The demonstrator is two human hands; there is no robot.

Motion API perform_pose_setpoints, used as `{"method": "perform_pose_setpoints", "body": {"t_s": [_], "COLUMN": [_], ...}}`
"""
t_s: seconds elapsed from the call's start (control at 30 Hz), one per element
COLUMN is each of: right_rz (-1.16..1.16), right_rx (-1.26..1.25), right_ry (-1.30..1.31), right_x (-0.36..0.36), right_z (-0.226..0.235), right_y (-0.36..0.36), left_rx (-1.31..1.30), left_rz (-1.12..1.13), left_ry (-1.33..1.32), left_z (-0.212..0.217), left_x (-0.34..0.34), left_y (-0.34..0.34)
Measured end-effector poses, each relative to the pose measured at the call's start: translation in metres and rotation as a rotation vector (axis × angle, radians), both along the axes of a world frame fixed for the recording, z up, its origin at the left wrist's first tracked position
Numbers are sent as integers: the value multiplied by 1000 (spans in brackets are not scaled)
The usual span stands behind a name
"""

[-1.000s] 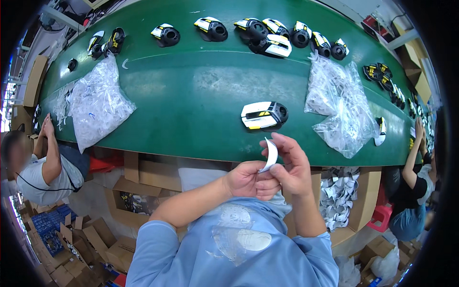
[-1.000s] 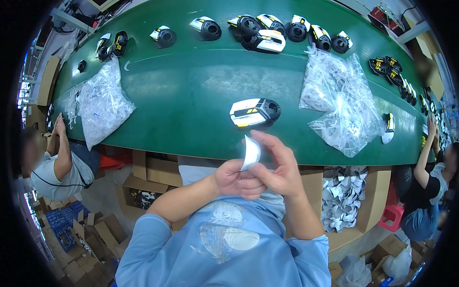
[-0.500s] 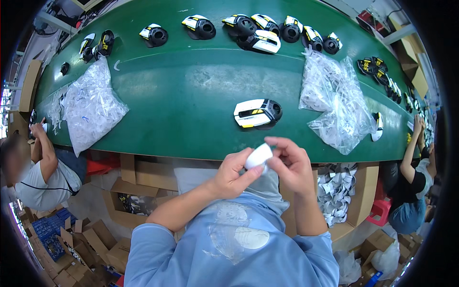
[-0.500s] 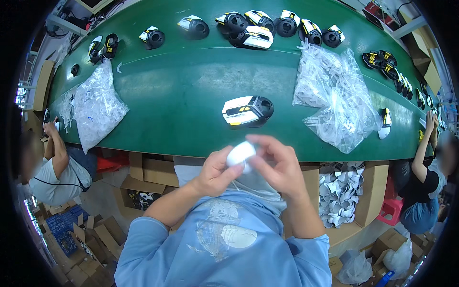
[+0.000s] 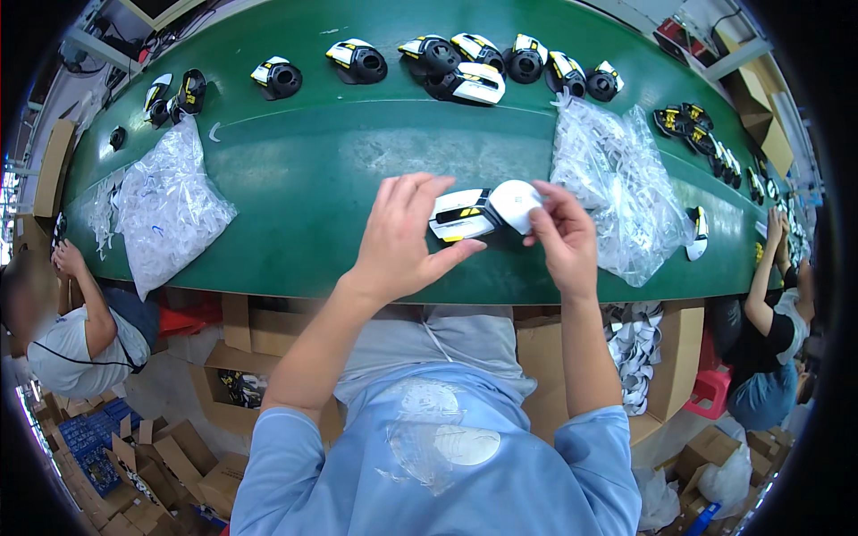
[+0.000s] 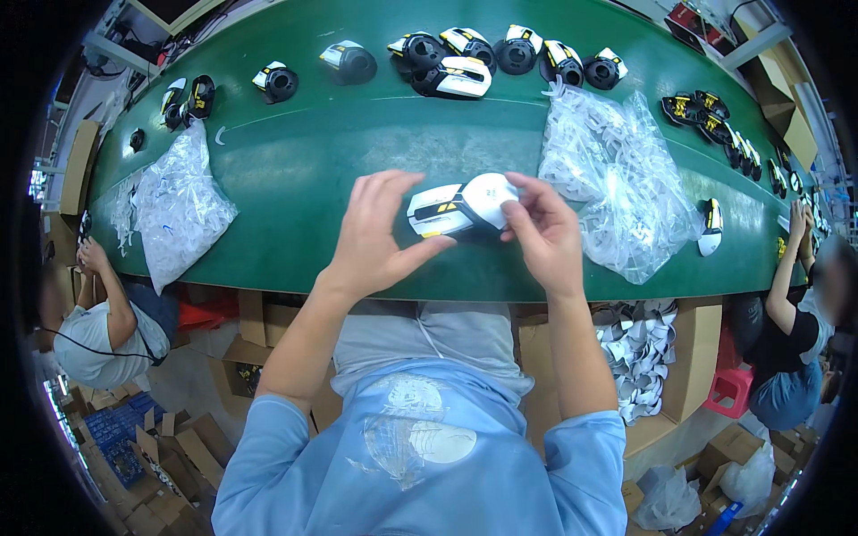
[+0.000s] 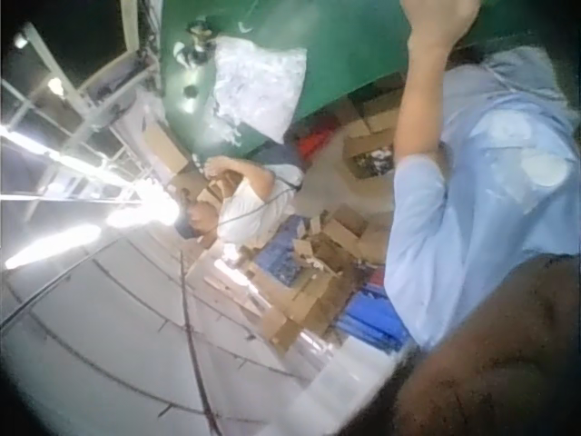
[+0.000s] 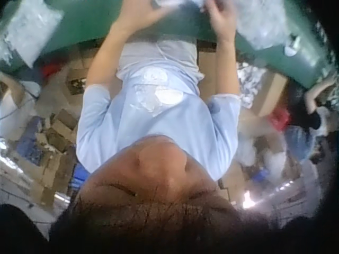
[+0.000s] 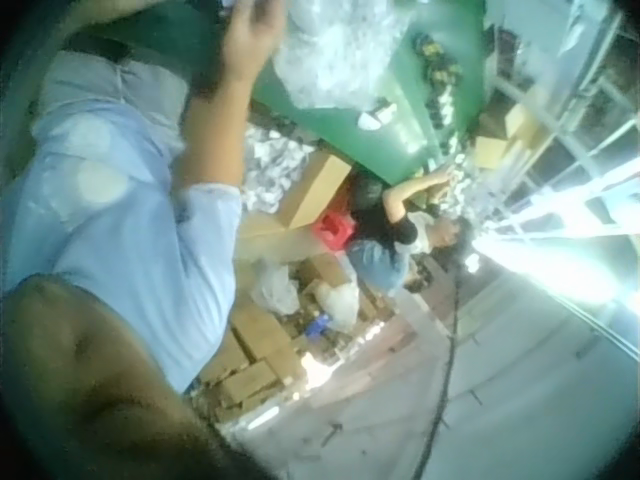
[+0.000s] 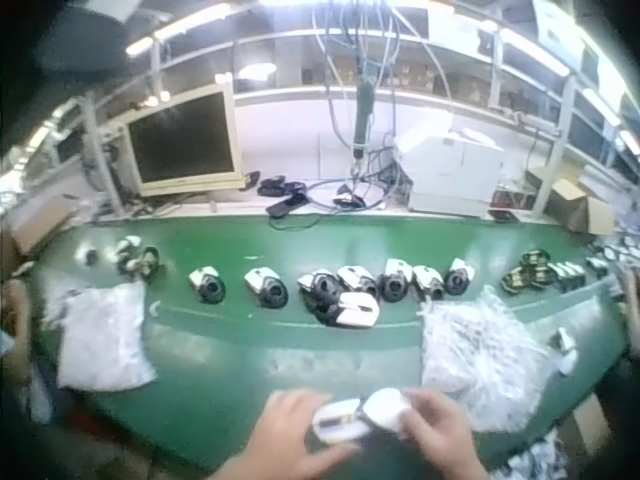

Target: Assemble computer mice by attaching plastic components and placing finished units on a conveyor belt.

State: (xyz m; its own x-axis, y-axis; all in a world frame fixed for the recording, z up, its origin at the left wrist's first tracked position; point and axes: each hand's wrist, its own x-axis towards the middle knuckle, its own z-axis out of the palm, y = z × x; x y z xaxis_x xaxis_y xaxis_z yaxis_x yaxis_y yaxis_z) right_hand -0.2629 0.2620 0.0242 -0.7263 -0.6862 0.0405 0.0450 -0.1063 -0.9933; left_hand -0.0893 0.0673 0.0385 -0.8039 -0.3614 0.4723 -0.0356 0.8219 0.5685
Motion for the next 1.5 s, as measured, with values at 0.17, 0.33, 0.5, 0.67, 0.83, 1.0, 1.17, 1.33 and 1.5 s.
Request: {"method": "perform_pose_setpoints", "body": {"t_s": [0.17, 0.33, 0.5, 0.67, 0.83, 1.0, 1.17, 1.33, 1.5], "right_rz": [181, 276, 513, 617, 608, 666, 651, 596, 555], "right_rx": [497, 382, 389, 427, 354, 455, 472, 496, 482], "right_ry": [563, 840, 855, 809, 915, 973, 907, 908, 741], "right_x": [-15, -21, -41, -46, -51, -57, -60, -51, -44], "right_z": [8, 17, 21, 25, 26, 35, 27, 20, 13], "right_y": [1, -16, -24, -26, -25, -28, -31, -22, -24], "left_rx": [-123, -146, -119, -114, -90, -118, -148, -89, -67], "left_rz": [-33, -18, -50, -54, -64, -88, -124, -111, -58], "left_ry": [-195, -182, -186, -190, -191, -229, -239, -189, -138], "left_z": [-33, -38, -36, -35, -34, -34, -31, -37, -41], "left_x": [-9, -8, -8, -6, -6, -11, -15, -26, -23], "left_y": [4, 4, 4, 4, 5, 6, 2, 6, 6]}}
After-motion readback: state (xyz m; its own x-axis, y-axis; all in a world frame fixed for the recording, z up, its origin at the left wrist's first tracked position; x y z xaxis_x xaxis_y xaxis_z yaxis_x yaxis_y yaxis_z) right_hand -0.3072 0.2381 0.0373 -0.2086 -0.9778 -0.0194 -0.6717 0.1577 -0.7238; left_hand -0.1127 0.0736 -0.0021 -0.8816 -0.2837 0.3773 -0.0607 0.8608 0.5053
